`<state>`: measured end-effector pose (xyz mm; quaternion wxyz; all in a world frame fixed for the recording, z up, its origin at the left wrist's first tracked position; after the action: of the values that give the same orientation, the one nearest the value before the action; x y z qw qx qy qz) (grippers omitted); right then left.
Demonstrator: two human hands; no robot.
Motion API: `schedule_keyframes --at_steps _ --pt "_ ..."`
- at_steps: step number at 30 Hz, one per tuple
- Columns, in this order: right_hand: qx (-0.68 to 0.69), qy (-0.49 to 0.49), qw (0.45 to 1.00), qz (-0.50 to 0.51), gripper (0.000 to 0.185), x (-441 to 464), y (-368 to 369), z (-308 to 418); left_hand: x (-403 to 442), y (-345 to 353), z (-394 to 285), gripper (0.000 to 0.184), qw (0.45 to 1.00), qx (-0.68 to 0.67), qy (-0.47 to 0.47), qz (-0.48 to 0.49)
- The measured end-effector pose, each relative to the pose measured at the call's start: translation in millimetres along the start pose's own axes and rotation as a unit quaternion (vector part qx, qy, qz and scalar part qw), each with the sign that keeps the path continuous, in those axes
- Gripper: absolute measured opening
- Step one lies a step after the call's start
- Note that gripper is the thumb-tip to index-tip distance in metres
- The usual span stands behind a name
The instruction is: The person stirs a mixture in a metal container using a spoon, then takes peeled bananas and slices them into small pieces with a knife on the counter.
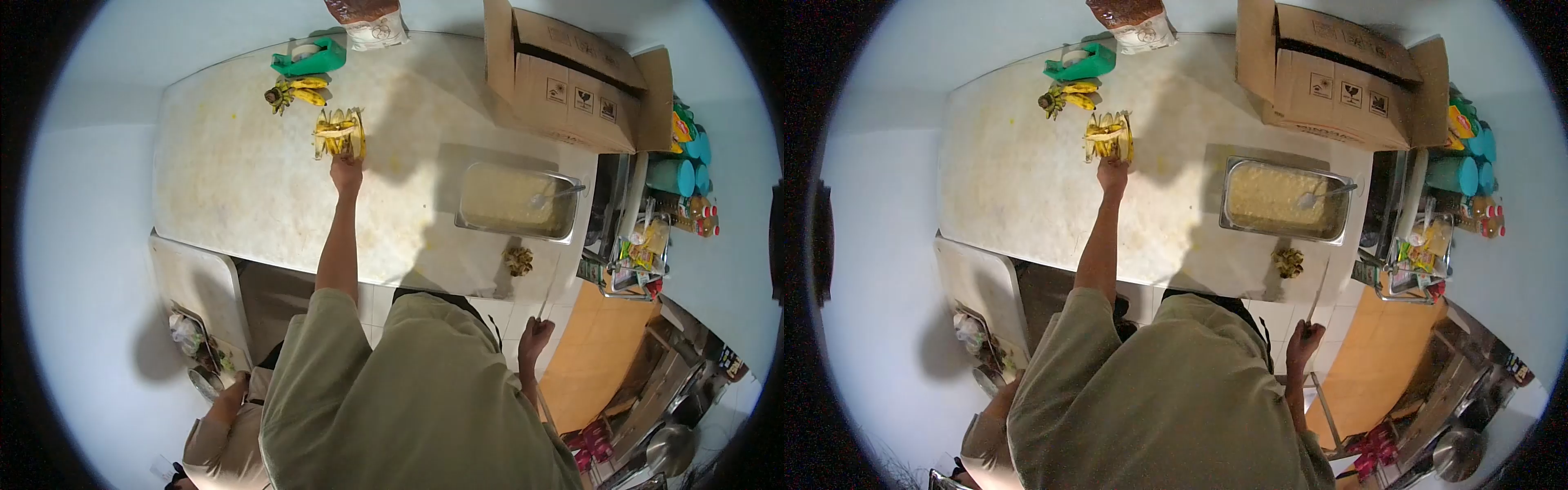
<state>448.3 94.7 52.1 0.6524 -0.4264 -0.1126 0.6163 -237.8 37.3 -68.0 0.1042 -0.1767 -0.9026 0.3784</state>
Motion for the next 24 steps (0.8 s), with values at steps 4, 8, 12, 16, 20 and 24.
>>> schedule_keyframes --at_steps 4,8,12,16,20,24 --pt "0.031 -0.084 0.996 0.029 0.022 -4.3 11.1 46.2 -18.5 -13.3 -13.6 0.027 0.878 -0.380 -0.270 0.105" --pt "0.011 -0.049 0.997 0.061 0.033 -4.2 22.6 37.0 -43.3 -61.2 -63.7 0.032 0.786 -0.543 -0.261 0.141" --pt "0.010 -0.017 0.996 0.090 0.029 -15.9 19.0 26.7 -99.9 -93.5 -121.4 0.026 0.808 -0.513 -0.225 0.183" --pt "0.157 0.045 0.982 0.100 0.032 -38.1 18.0 9.9 -178.5 -90.9 -169.4 0.027 0.799 -0.471 -0.181 0.326" --pt "0.172 0.033 0.979 0.106 0.030 -48.2 14.0 -13.0 -230.2 -99.2 -230.2 0.027 0.772 -0.458 -0.055 0.437" --pt "0.300 0.077 0.940 0.143 0.028 -54.8 14.1 -31.8 -271.4 -87.9 -241.5 0.028 0.752 -0.415 0.022 0.511"
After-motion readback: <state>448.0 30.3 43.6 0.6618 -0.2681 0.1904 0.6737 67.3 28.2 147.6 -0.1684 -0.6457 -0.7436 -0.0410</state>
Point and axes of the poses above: each hand's wrist, its own x-axis towards the middle knuckle, its own y-axis out of the palm, z = x × y, the point moved 6 cm from there along x, towards the middle knuckle, and after that the axes turned 11 degrees about y, right-handed, at the moved point
